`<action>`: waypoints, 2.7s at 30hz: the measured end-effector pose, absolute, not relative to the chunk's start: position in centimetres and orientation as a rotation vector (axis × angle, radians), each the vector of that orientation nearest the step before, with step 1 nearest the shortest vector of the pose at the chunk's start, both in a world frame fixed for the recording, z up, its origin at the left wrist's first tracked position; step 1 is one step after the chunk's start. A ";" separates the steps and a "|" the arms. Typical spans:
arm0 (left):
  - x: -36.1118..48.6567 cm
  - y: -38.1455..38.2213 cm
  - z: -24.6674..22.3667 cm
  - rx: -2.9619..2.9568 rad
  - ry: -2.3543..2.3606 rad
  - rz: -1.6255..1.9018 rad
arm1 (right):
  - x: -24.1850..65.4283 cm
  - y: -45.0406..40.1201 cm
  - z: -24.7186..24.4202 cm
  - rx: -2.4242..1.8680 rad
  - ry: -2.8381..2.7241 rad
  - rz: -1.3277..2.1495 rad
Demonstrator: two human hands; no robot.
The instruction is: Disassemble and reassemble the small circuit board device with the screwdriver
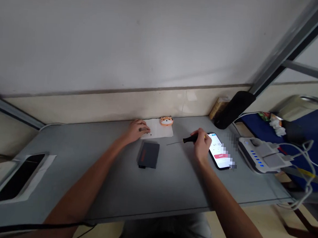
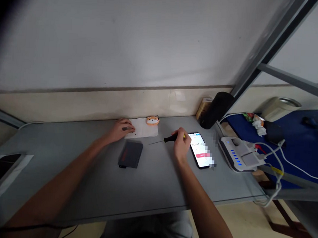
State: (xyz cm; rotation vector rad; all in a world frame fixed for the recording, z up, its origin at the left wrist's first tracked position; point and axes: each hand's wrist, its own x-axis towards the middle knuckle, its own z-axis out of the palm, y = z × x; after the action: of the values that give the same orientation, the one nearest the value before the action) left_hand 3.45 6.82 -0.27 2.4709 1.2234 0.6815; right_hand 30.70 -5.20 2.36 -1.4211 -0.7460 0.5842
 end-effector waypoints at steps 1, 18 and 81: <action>3.1 6.6 0.0 2.464 1.235 0.691 | 30.7 -5.2 2.4 -1.423 -0.750 0.577; 4.8 -5.1 0.6 2.252 1.491 0.360 | 30.2 -6.6 3.1 -1.361 -0.943 0.282; 2.6 -3.7 0.5 2.422 1.184 0.353 | 28.0 -8.0 2.2 -0.851 -1.689 -0.276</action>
State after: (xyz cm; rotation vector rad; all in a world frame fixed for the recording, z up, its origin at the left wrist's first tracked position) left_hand 2.56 -3.75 0.54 2.4225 1.1841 0.3533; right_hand 27.95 -7.96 2.23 -0.8505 -1.6893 -0.2759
